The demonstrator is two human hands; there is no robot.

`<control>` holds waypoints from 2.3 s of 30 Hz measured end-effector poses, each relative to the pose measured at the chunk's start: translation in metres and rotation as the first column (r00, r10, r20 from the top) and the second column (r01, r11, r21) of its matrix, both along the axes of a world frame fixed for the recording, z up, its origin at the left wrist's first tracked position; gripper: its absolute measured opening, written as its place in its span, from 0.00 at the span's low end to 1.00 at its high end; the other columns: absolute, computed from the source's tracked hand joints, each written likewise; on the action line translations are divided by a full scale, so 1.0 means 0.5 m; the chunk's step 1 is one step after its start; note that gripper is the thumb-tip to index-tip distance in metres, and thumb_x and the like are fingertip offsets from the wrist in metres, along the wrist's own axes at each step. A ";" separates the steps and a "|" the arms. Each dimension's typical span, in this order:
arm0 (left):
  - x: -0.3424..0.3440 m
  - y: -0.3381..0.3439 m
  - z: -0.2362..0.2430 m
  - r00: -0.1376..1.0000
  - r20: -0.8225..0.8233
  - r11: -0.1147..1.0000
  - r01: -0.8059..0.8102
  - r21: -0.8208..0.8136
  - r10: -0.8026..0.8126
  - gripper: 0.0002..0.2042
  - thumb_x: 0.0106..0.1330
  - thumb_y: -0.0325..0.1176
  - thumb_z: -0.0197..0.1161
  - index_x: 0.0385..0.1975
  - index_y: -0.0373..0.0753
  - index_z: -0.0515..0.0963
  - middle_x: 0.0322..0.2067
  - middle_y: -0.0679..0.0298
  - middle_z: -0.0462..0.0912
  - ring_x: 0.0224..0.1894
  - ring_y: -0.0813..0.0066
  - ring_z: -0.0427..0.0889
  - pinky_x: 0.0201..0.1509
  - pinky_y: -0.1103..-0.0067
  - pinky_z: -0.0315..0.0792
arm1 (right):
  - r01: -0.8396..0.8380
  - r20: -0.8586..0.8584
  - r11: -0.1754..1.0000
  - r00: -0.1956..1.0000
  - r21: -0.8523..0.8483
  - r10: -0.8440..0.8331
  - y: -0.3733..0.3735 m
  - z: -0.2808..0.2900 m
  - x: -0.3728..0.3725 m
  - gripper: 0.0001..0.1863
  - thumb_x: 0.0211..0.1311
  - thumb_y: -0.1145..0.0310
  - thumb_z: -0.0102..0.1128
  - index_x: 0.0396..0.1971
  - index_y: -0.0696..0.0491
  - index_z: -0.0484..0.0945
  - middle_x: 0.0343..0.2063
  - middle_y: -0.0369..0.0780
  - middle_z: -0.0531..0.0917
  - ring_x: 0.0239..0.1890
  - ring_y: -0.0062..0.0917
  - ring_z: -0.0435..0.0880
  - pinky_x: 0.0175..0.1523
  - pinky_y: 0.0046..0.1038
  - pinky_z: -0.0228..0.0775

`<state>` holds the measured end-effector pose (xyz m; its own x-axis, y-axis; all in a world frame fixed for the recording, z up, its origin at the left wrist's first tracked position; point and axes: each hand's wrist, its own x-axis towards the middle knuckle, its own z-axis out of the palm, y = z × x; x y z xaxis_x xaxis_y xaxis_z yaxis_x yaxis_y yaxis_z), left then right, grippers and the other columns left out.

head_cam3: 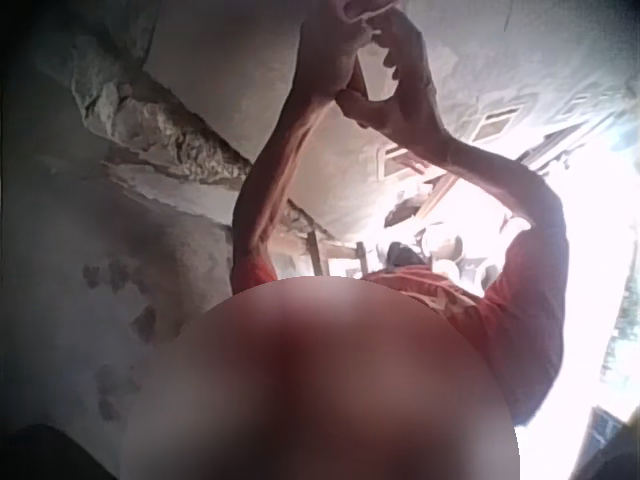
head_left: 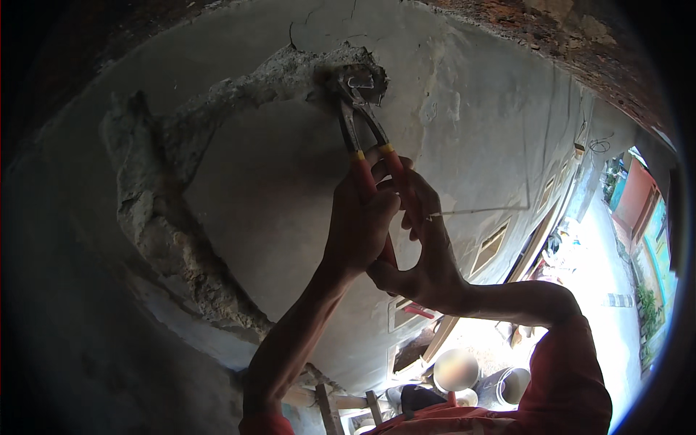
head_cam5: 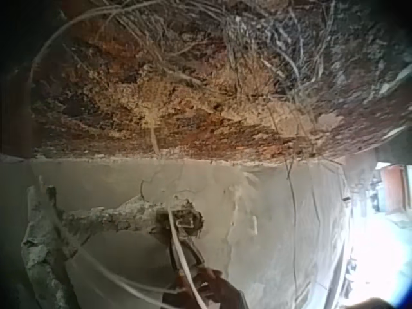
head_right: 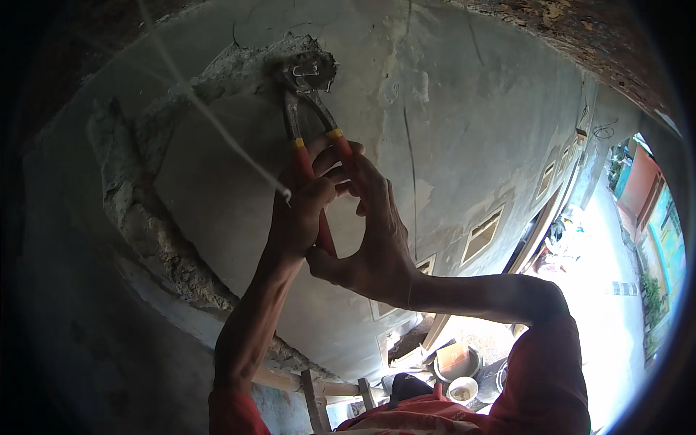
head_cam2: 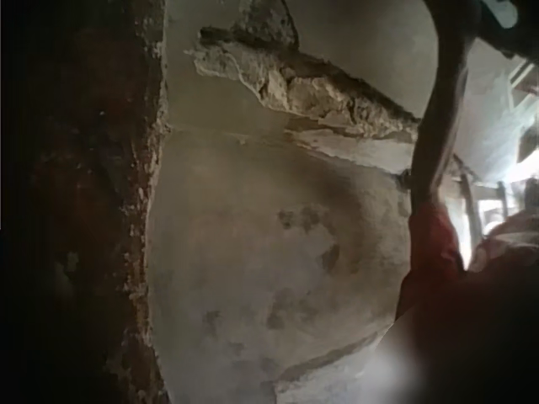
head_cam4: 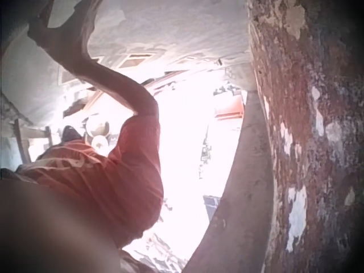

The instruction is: Installing and stripping electrical wires in a recessed wall opening during a renovation.

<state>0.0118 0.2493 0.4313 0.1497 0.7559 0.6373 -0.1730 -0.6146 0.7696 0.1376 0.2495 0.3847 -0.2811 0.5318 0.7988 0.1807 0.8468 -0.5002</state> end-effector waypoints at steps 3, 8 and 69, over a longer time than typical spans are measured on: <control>-0.009 0.009 0.007 0.998 -0.052 0.999 0.045 -0.027 -0.046 0.26 0.51 0.24 0.45 0.54 0.25 0.65 0.49 0.51 0.75 0.49 0.65 0.78 0.55 0.69 0.71 | -0.066 0.025 0.995 0.997 -0.072 0.068 -0.014 0.022 0.011 0.56 0.40 0.64 0.73 0.68 0.52 0.43 0.55 0.39 0.64 0.41 0.21 0.64 0.43 0.26 0.59; -0.007 0.017 0.016 0.992 -0.019 0.993 0.122 0.013 -0.121 0.22 0.51 0.25 0.44 0.49 0.25 0.67 0.54 0.44 0.71 0.61 0.57 0.68 0.65 0.67 0.58 | -0.109 0.023 0.927 0.992 -0.359 0.126 -0.025 0.075 0.044 0.56 0.41 0.55 0.77 0.66 0.53 0.49 0.44 0.39 0.65 0.43 0.23 0.65 0.46 0.29 0.62; 0.091 0.145 0.018 0.704 0.269 0.753 0.611 0.244 -0.658 0.25 0.60 0.39 0.65 0.55 0.37 0.69 0.54 0.57 0.74 0.62 0.60 0.68 0.70 0.60 0.55 | 0.227 0.484 0.722 0.858 -0.654 0.168 0.016 0.262 0.190 0.26 0.59 0.57 0.62 0.44 0.67 0.73 0.33 0.57 0.82 0.39 0.42 0.85 0.47 0.39 0.78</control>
